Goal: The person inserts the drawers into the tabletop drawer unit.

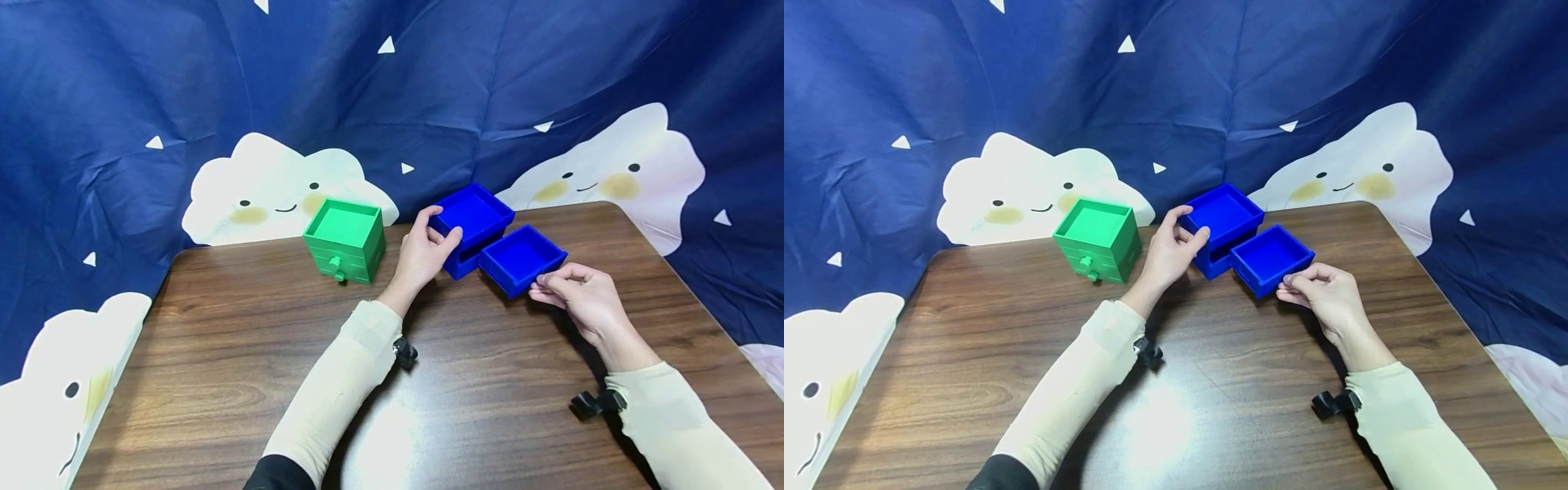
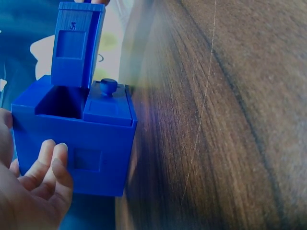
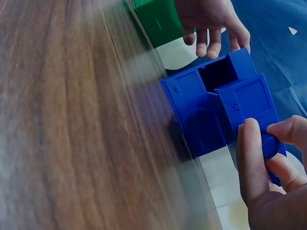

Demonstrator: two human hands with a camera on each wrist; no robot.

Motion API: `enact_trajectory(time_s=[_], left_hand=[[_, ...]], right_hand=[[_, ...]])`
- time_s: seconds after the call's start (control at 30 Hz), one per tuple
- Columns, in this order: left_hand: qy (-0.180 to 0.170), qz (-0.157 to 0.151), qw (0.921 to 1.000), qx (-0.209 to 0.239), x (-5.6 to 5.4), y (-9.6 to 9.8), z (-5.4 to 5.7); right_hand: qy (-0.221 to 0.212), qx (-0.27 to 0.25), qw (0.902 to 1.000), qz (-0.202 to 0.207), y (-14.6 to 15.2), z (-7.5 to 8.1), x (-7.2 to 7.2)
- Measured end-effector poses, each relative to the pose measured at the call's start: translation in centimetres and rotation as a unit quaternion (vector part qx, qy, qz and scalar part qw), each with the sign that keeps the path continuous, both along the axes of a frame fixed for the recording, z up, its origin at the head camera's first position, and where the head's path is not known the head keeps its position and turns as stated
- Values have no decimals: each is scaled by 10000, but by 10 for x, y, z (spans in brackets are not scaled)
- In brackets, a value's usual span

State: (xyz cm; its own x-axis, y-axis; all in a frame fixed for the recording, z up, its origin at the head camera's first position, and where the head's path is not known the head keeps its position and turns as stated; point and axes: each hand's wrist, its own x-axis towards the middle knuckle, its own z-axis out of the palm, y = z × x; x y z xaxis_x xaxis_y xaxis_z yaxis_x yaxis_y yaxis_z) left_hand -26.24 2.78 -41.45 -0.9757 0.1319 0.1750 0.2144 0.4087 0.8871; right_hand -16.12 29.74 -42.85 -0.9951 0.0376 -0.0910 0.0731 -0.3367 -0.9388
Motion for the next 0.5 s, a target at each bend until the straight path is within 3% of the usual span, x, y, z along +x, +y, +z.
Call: enact_trajectory(time_s=[0.5], left_hand=[[30, -10, 10000, 84, -1, -1, -1]], right_hand=[[-89, 157, 9997, 154, -13, 1, -4]])
